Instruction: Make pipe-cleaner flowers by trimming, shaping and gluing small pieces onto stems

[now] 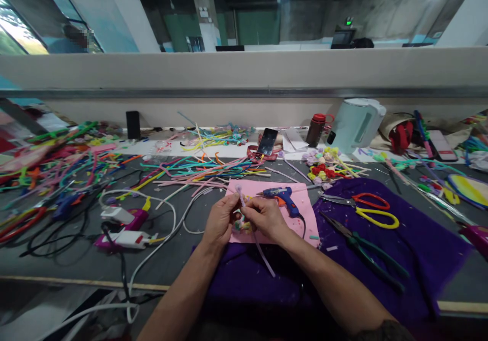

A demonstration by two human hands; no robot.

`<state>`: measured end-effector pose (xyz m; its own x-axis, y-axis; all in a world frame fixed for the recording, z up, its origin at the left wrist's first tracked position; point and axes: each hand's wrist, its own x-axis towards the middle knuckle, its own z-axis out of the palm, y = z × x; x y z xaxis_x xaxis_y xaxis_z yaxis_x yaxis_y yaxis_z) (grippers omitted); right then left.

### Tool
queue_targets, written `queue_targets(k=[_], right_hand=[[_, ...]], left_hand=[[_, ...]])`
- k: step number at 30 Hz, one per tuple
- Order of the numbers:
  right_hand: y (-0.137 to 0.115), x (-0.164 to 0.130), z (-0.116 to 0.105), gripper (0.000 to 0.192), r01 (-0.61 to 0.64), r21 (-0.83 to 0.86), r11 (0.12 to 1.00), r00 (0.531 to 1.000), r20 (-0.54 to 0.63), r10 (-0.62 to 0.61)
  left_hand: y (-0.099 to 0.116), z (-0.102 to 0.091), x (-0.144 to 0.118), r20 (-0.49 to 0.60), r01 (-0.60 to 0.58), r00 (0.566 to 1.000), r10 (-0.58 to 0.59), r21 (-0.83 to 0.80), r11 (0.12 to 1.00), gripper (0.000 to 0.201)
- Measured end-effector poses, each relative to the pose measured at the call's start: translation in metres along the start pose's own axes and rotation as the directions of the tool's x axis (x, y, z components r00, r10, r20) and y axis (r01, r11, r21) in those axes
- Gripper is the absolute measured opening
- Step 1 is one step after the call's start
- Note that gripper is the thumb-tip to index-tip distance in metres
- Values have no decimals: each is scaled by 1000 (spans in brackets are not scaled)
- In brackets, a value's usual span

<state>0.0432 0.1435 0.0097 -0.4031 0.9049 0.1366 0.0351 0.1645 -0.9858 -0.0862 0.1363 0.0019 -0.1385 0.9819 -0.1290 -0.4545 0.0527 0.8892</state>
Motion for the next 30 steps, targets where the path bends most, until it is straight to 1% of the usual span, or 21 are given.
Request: queue_targets(k=[3, 5, 8, 11, 15, 20, 23, 26, 30], right_hand=[[-5, 0, -4, 26, -24, 72, 997, 1000, -15, 25], [-7, 0, -6, 27, -35, 117, 992, 999, -18, 37], [-8, 0, -9, 27, -53, 172, 984, 999, 14, 52], [-9, -1, -9, 28, -71, 189, 979, 997, 29, 67], [-9, -1, -7, 30, -76, 172, 982, 997, 40, 70], [-2, -1, -5, 31, -50, 82, 995, 998, 53, 45], [4, -1, -4, 29, -1, -40, 999, 1000, 27, 2], [7, 0, -3, 27, 61, -178, 982, 998, 6, -61], [7, 0, -4, 26, 123, -310, 943, 992, 0, -130]], left_hand=[[0, 1, 0, 14, 14, 1000, -14, -8, 1000, 38], [1, 1, 0, 25, 38, 999, -38, -22, 999, 41], [4, 1, 1, 49, 70, 997, -66, -78, 995, 39], [8, 1, 0, 80, 90, 994, -80, -132, 987, 34], [9, 1, -1, 83, 66, 995, -58, -101, 993, 28], [8, 0, -3, 57, 8, 998, -7, -8, 1000, 27], [8, 1, -4, 38, 5, 999, -6, 23, 1000, 31], [8, 3, -4, 14, -11, 1000, 10, 59, 998, 31], [6, 2, -3, 18, -73, 997, 71, 109, 991, 29]])
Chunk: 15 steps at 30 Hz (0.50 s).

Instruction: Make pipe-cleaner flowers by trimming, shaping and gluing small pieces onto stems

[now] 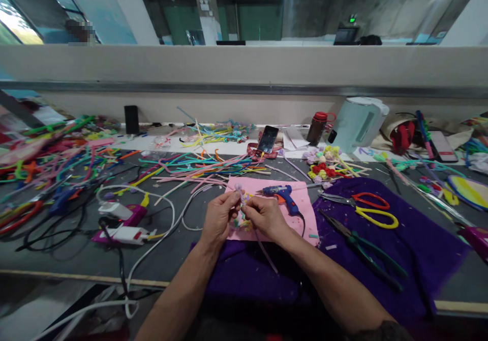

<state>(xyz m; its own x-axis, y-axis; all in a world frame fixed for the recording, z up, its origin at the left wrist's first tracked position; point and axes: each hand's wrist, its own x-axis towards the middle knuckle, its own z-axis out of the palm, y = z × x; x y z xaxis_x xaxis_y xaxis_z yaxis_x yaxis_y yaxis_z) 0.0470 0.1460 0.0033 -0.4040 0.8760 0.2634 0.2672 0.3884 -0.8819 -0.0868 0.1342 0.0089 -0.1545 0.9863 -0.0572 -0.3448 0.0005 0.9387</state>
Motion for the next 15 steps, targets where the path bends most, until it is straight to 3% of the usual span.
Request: queue_targets(k=[9, 15], right_hand=[[-7, 1, -2, 26, 89, -151, 985, 995, -23, -94], [-2, 1, -3, 26, 80, -100, 992, 995, -42, -85]], left_hand=[[-6, -3, 2, 2, -45, 999, 45, 22, 999, 25], [-9, 2, 0, 5, -45, 999, 45, 44, 998, 31]])
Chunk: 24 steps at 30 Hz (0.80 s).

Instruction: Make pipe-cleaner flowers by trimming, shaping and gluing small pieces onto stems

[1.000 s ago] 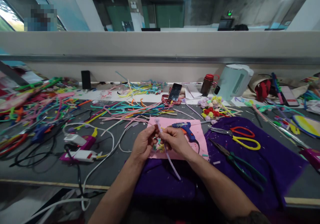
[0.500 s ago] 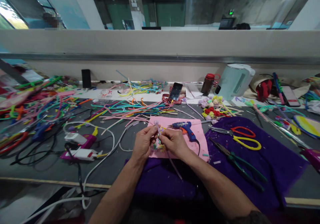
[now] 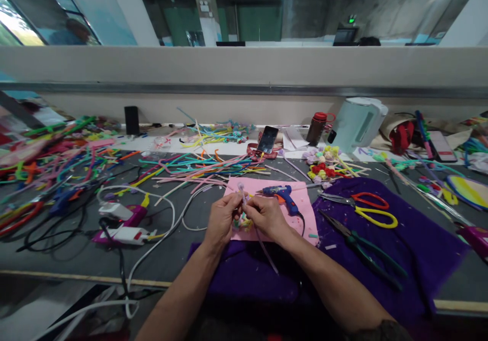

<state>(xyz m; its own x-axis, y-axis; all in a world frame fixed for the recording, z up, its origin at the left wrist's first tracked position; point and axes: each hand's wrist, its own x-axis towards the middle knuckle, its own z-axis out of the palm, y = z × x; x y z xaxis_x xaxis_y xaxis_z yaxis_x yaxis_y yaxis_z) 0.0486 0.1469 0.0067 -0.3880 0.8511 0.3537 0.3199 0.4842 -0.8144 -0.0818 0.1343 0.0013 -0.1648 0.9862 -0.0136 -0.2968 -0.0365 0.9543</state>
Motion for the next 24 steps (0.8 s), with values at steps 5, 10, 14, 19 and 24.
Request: queue_targets(k=[5, 10, 14, 19, 24], right_hand=[[1, 1, -4, 26, -42, 81, 996, 999, -19, 44], [-5, 1, -4, 30, -69, 117, 991, 997, 29, 67], [-11, 0, -7, 32, -261, 325, 909, 958, 205, 201], [-12, 3, -28, 27, -337, 374, 864, 927, 293, 235], [0, 8, -55, 24, -273, 407, 871, 951, -22, 308]], left_hand=[[0, 2, -1, 44, 81, 996, -81, -8, 997, 34], [2, 2, -2, 29, 89, 996, -88, -39, 995, 29], [9, 1, 0, 38, 127, 992, -123, -107, 986, 25], [20, -10, 5, 40, 183, 983, -179, -275, 944, 26], [23, -30, 6, 200, 345, 934, -298, -276, 897, 23]])
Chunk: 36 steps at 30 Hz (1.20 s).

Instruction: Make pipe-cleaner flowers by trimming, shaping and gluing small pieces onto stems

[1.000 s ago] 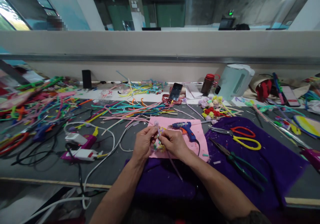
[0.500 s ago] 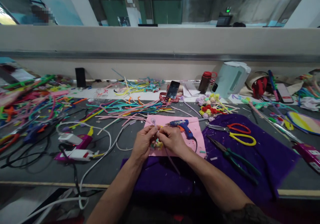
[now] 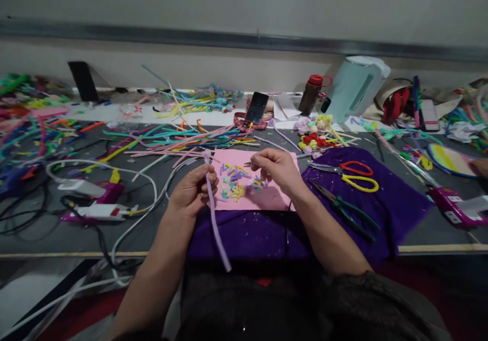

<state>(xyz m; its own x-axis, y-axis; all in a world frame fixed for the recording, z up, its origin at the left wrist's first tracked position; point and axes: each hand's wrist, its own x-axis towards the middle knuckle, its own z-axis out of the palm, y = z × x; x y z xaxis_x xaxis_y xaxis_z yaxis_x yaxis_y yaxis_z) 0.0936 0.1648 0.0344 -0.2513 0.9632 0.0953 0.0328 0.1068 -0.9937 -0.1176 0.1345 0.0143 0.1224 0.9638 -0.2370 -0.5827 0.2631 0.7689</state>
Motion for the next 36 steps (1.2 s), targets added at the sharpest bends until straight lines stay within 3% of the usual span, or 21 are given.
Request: queue_targets(k=[3, 8, 15, 18, 20, 23, 25, 27, 30, 34, 36], right_hand=[[1, -1, -8, 20, 17, -65, 998, 1000, -25, -19], [6, -9, -16, 20, 31, -251, 968, 998, 61, -16], [34, -13, -52, 24, 130, -547, 827, 991, 60, -116], [39, -16, -53, 22, 216, -729, 649, 975, 193, -107], [38, -19, -46, 22, 255, -858, 445, 964, 259, -53], [35, -22, -25, 26, 249, -961, 119, 965, 257, 52], [33, -23, -10, 27, 285, -959, 10, 954, 284, 99], [32, -24, 1, 25, 361, -933, 2, 927, 359, 106], [30, -26, 3, 26, 431, -899, 80, 899, 435, 46], [27, -26, -26, 27, 323, -921, 219, 946, 314, -77], [26, -23, -43, 26, 257, -934, 246, 966, 245, -81]], left_hand=[[-2, -7, -1, -1, 23, 1000, -23, 2, 1000, 21], [-9, -6, 0, -89, 40, 995, -35, 58, 998, 21], [-22, 1, 1, -92, 77, 994, -59, 206, 975, 26], [-25, 2, 2, -73, 79, 995, -63, 242, 967, 28], [-26, 3, 2, -67, 82, 995, -67, 248, 965, 28], [-26, 4, 1, -61, 68, 997, -55, 252, 965, 29], [-26, 4, 1, -53, 57, 998, -45, 258, 964, 29], [-26, 4, 0, -50, 51, 998, -39, 263, 963, 30], [-26, 3, 0, -55, 43, 998, -30, 266, 963, 31], [-26, 3, 0, -37, 26, 999, -17, 264, 964, 29], [-26, 4, -1, -24, 20, 1000, -15, 264, 964, 27]])
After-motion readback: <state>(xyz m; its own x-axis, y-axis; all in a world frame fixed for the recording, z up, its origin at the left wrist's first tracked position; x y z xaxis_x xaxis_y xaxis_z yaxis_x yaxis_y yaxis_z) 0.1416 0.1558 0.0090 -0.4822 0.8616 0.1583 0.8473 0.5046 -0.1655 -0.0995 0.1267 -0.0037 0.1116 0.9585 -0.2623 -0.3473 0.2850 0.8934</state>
